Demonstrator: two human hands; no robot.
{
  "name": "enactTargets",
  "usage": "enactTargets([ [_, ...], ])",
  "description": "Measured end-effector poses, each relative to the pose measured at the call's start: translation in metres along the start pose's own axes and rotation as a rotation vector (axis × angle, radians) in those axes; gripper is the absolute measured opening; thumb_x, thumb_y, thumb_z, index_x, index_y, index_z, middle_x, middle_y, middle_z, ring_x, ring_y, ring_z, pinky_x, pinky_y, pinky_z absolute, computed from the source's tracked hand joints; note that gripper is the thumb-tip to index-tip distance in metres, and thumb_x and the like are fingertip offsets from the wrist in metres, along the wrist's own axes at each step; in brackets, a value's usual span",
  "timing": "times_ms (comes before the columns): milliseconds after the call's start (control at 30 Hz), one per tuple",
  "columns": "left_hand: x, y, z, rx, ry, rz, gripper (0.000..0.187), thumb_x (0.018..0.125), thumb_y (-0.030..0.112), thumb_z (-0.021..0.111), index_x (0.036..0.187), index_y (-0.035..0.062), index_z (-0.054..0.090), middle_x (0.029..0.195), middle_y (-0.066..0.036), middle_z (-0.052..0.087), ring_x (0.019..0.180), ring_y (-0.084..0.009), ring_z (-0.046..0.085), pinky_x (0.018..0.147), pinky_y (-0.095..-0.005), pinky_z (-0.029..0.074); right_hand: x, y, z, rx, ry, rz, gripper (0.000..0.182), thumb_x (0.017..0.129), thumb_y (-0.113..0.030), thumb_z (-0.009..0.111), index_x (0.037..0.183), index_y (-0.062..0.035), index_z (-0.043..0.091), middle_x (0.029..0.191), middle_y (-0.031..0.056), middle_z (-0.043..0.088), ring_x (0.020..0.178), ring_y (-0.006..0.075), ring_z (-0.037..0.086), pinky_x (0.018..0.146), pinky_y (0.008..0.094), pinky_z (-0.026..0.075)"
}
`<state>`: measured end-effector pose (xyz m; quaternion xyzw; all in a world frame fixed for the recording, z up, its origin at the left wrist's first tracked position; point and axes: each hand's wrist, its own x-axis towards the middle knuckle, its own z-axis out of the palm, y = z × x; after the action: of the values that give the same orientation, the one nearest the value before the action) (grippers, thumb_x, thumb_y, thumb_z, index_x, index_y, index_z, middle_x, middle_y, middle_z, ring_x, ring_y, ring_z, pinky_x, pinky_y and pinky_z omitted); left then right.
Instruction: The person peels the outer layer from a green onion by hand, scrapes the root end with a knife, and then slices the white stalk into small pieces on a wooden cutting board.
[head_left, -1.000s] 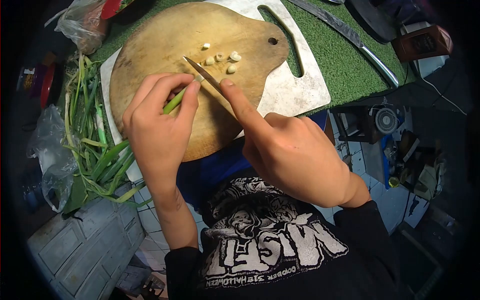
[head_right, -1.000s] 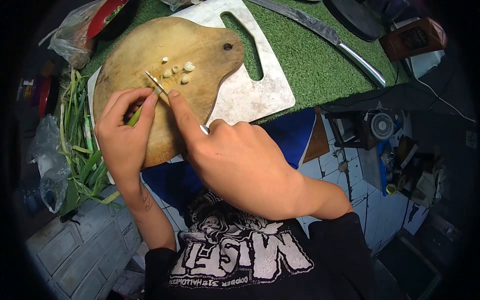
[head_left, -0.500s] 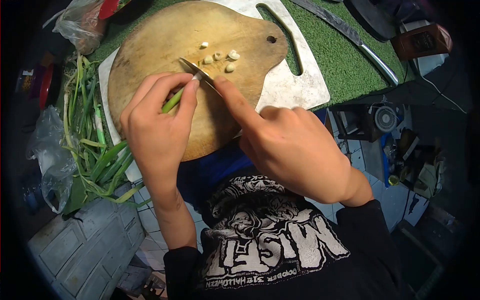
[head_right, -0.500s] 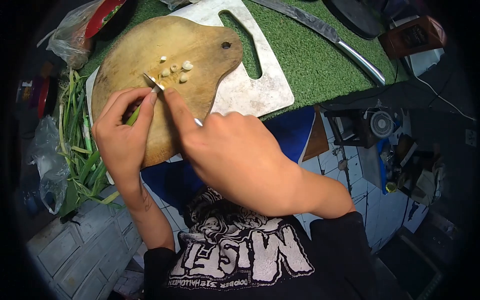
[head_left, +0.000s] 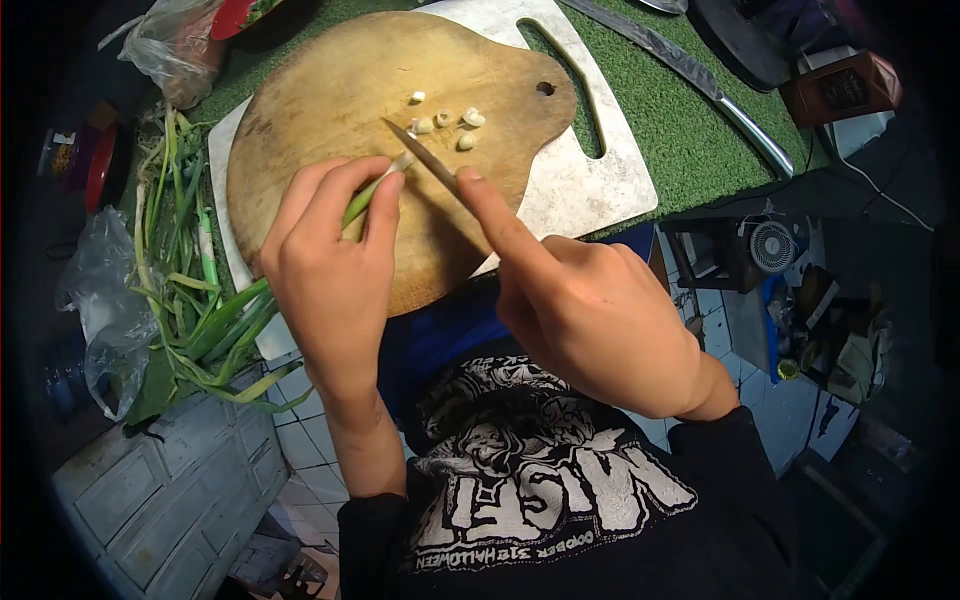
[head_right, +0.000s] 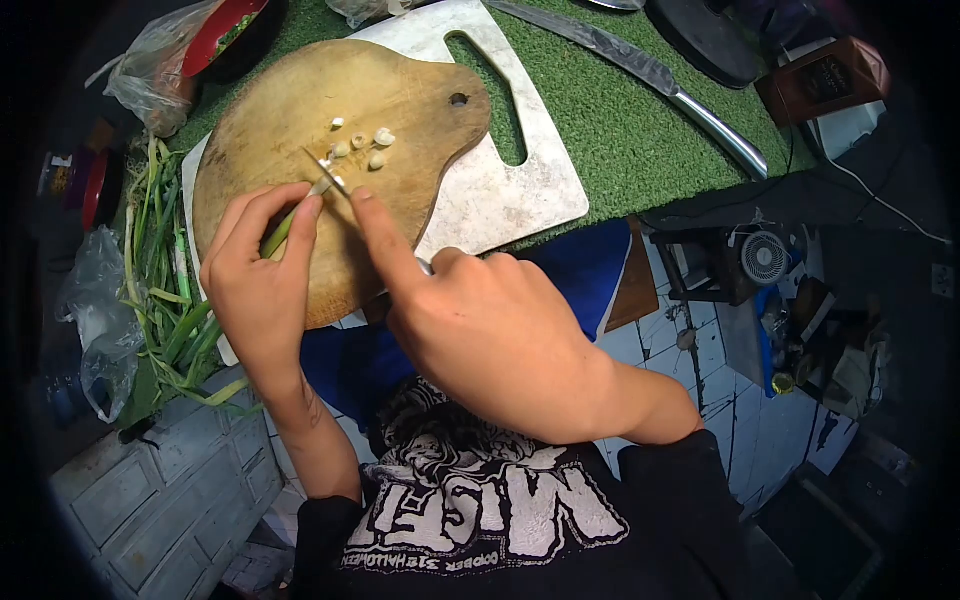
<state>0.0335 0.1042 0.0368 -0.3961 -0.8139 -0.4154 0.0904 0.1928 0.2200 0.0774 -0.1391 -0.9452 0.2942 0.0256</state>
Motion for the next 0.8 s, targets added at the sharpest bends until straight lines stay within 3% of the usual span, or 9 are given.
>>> enactTargets([
  [267,0.001,-0.006,-0.001,-0.024,-0.011,0.023,0.013,0.081,0.003,0.078,0.093,0.0002,0.072,0.091,-0.012,0.069,0.081,-0.0295,0.069,0.073,-0.0361,0.052,0.011,-0.003,0.004,-0.013,-0.035,-0.006,0.079,0.083,-0.001,0.064,0.155,-0.0028,0.032,0.067,0.0167,0.063,0.057,0.0377,0.064,0.055,0.0464,0.051],
  [333,0.002,-0.006,0.000,-0.037,-0.007,0.030,0.012,0.082,0.003,0.077,0.092,-0.0001,0.072,0.090,-0.013,0.069,0.080,-0.0291,0.069,0.072,-0.0357,0.052,0.014,-0.002,0.004,-0.029,-0.011,-0.073,0.076,0.083,-0.007,0.061,0.151,0.0086,0.032,0.061,0.0201,0.064,0.054,0.0372,0.067,0.050,0.0456,0.054],
  [467,0.001,-0.004,0.000,-0.043,-0.008,0.029,0.011,0.082,0.003,0.077,0.091,-0.0006,0.072,0.089,-0.013,0.069,0.079,-0.0288,0.069,0.072,-0.0353,0.052,0.024,-0.005,-0.001,-0.042,-0.056,-0.051,0.074,0.083,-0.008,0.061,0.149,0.0095,0.034,0.062,0.0210,0.064,0.055,0.0380,0.067,0.051,0.0459,0.054],
  [533,0.002,-0.003,0.000,-0.017,-0.001,0.049,0.011,0.082,0.003,0.077,0.091,-0.0010,0.072,0.089,-0.013,0.069,0.079,-0.0284,0.068,0.071,-0.0352,0.052,0.028,-0.005,-0.003,-0.036,-0.084,-0.012,0.076,0.085,-0.007,0.064,0.155,-0.0046,0.033,0.064,0.0176,0.063,0.055,0.0390,0.063,0.054,0.0470,0.051],
  [800,0.002,-0.005,-0.001,-0.033,0.001,0.026,0.012,0.081,0.001,0.078,0.091,-0.0003,0.073,0.089,-0.012,0.069,0.078,-0.0275,0.068,0.070,-0.0348,0.052,-0.005,-0.004,-0.011,-0.109,-0.107,-0.009,0.077,0.082,-0.004,0.066,0.154,-0.0054,0.037,0.063,0.0145,0.061,0.052,0.0325,0.061,0.052,0.0423,0.050],
])
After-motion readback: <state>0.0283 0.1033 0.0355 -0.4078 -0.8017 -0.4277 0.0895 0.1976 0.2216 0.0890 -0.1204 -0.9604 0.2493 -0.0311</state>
